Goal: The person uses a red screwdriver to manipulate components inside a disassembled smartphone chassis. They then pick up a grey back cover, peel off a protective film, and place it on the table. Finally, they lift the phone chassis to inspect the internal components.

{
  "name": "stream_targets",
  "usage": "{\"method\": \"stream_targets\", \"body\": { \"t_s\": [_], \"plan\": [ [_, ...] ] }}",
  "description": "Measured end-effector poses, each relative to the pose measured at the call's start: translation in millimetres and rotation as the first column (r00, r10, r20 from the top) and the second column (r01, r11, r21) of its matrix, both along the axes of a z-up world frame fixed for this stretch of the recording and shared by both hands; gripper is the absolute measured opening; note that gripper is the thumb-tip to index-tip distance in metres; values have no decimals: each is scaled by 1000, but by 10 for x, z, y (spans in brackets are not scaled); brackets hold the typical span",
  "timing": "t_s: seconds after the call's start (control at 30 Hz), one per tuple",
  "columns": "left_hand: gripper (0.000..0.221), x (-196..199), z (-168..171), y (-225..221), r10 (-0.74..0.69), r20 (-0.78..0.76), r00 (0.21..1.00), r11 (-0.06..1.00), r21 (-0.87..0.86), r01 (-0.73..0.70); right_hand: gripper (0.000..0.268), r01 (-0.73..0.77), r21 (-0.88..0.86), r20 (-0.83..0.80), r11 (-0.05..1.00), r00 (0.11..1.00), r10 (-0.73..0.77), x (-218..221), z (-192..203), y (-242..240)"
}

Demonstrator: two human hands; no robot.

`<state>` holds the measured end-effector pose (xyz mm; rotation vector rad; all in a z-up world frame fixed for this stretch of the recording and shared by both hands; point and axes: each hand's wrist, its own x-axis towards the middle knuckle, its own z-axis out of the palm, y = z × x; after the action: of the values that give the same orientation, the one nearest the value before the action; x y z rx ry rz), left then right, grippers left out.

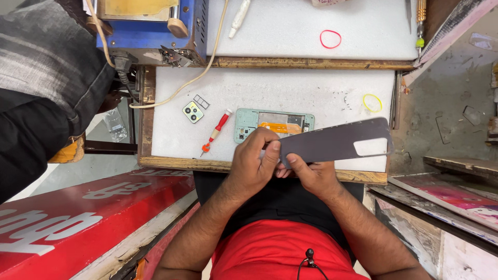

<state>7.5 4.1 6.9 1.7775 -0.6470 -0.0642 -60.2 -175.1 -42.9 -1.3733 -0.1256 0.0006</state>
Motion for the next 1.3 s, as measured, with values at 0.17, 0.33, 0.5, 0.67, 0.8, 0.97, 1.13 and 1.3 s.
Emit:
{"method": "stream_targets", "body": {
  "t_s": [0.17, 0.33, 0.5, 0.67, 0.8, 0.97, 1.13, 1.3],
  "plan": [
    [20, 102, 91, 94, 74, 18, 997, 997, 24, -74, 22, -63, -80, -18, 995, 998, 61, -44, 13, 30],
    [12, -21, 287, 232, -21, 304, 952, 999, -18, 28, 45, 58, 198, -73, 979, 996, -45, -65, -42, -7],
    [16, -236, 202, 87, 14, -128, 992, 997, -80, -24, 62, 192, 129, -55, 973, 981, -187, -133, -169, 1],
    [24, -216, 57, 54, 16, -291, 957, 999, -22, -24, 41, 95, -216, 58, 972, 995, -85, -128, -165, 10],
    [18, -120, 77, 62, -3, -298, 955, 997, -72, -20, 24, 54, -436, 149, 898, 989, 13, -88, -73, 11],
    [10, -88, 110, 60, -138, -429, 893, 983, -173, 69, 31, 11, -235, -60, 972, 998, -25, -92, -61, 16],
    [15, -94, 74, 91, -225, -418, 880, 951, -292, 104, 34, 20, -169, -93, 985, 995, -36, -94, -21, 0],
    [16, -93, -34, 58, -78, -414, 907, 985, -175, 4, 34, -29, -252, -71, 967, 997, 12, -33, 68, 13]
  ]
}}
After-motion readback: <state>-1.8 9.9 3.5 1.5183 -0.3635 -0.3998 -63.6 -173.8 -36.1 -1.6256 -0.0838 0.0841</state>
